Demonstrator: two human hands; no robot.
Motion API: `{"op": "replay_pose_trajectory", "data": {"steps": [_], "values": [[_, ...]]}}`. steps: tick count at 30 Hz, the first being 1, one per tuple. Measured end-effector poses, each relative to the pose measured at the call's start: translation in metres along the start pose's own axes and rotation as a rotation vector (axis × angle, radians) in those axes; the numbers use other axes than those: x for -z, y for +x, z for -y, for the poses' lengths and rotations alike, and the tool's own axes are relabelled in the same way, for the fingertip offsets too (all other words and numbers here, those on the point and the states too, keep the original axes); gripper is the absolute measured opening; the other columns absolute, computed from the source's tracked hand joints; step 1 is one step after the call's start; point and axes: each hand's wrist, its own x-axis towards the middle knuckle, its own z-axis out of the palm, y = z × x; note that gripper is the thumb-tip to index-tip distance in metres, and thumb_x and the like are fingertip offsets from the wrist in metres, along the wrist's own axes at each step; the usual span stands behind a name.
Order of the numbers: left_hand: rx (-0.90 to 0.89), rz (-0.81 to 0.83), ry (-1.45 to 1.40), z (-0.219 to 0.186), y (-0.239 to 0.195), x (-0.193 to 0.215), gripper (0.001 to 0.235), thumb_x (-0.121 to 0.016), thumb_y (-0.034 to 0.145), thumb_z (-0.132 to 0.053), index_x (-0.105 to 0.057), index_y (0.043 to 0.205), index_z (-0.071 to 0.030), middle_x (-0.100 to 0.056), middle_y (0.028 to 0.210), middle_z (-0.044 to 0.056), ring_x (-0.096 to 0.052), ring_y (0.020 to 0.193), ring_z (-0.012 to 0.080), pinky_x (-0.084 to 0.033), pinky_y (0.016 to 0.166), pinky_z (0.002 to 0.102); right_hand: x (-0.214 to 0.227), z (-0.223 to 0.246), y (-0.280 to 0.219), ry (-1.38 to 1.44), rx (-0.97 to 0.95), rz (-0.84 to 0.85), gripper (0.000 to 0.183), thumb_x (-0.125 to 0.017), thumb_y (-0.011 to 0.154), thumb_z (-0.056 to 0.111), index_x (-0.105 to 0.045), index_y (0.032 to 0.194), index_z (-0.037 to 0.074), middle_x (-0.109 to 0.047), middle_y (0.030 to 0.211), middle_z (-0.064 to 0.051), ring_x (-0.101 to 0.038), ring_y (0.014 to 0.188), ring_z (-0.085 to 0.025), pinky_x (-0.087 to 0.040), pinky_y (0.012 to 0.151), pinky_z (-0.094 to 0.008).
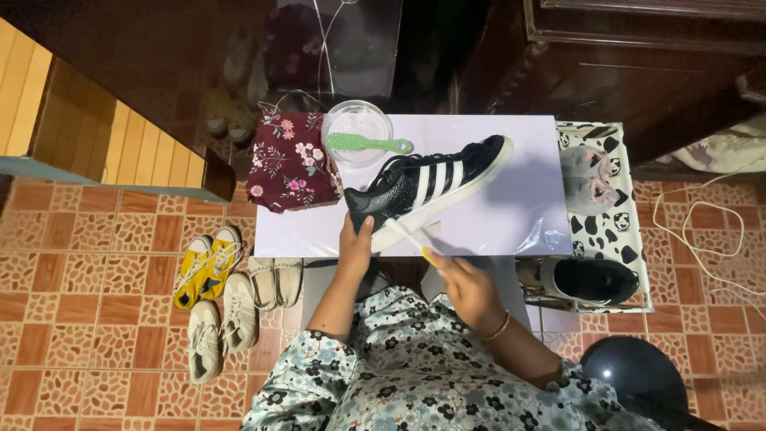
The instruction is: The person scrubs a black sneaker with a green brush, then switches to a yellow toothbrush to clean the white sole and side stripes. The shoe is rotated to access different areas, and the person dips the brush into a small container of liquid during the process.
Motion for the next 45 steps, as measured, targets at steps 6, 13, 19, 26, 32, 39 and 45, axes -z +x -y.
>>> {"op": "replay_pose_trajectory", "data": {"steps": [6,13,19,26,32,39,45], "values": [[0.027,0.0,-0.008,-0.002,0.0,0.002,0.072,-0.048,0.104,-0.045,-0.03,0.157,0.0,-0.04,0.156,0.029,-0.038,0.146,0.0405,-0.03,0.12,0.054,0.006,0.012,-0.006,-0.007,-0.01,-0.018,0.041,-0.06,0.095,0.01,-0.073,0.132,0.023,-0.07,0.084,-0.014,-0.071,0.073,-0.037,-0.056,0.062,-0.043],[0.018,0.002,-0.006,-0.008,-0.002,0.003,0.076,-0.049,0.102,-0.046,-0.03,0.156,0.004,-0.036,0.156,0.034,-0.033,0.147,0.0454,-0.027,0.122,0.056,0.039,-0.021,0.009,-0.188,-0.025,-0.04,0.036,-0.055,0.101,0.018,-0.072,0.132,0.024,-0.067,0.079,-0.008,-0.07,0.072,-0.031,-0.057,0.065,-0.037],[0.064,0.008,-0.013,0.006,0.001,0.004,0.08,-0.048,0.102,-0.053,-0.03,0.157,0.001,-0.036,0.157,0.031,-0.032,0.148,0.0425,-0.025,0.123,0.054,0.069,-0.042,0.021,-0.451,-0.092,-0.159,0.043,-0.048,0.106,0.016,-0.062,0.146,0.022,-0.064,0.081,-0.01,-0.07,0.076,-0.029,-0.056,0.07,-0.039],[0.045,-0.001,-0.03,0.001,0.003,0.002,0.077,-0.049,0.103,-0.05,-0.03,0.157,0.001,-0.034,0.158,0.03,-0.03,0.149,0.0418,-0.024,0.123,0.054,0.057,-0.046,0.01,-0.431,-0.075,-0.063,0.041,-0.054,0.102,0.024,-0.066,0.139,0.034,-0.063,0.077,-0.001,-0.07,0.073,-0.023,-0.057,0.066,-0.031],[0.046,0.007,-0.013,0.011,0.007,0.002,0.078,-0.048,0.103,-0.053,-0.03,0.158,0.0,-0.034,0.159,0.029,-0.03,0.15,0.0402,-0.024,0.124,0.053,0.083,-0.047,0.029,-0.384,-0.204,-0.127,0.047,-0.049,0.106,0.017,-0.059,0.15,0.026,-0.069,0.087,-0.009,-0.07,0.079,-0.029,-0.058,0.073,-0.04],[0.021,0.007,-0.004,0.026,0.014,0.005,0.072,-0.046,0.104,-0.047,-0.03,0.158,-0.001,-0.035,0.159,0.028,-0.031,0.149,0.0404,-0.024,0.123,0.054,0.113,-0.044,0.048,-0.395,-0.219,-0.101,0.046,-0.048,0.105,0.014,-0.061,0.148,0.023,-0.074,0.115,-0.015,-0.069,0.095,-0.039,-0.056,0.084,-0.049],[-0.01,0.016,-0.016,0.002,0.0,0.003,0.072,-0.046,0.104,-0.045,-0.028,0.157,0.002,-0.032,0.159,0.03,-0.029,0.15,0.0419,-0.022,0.124,0.055,0.119,-0.052,0.066,-0.19,-0.296,-0.173,0.043,-0.051,0.105,0.01,-0.064,0.145,0.019,-0.07,0.128,-0.009,-0.068,0.111,-0.03,-0.053,0.094,-0.041]]}}
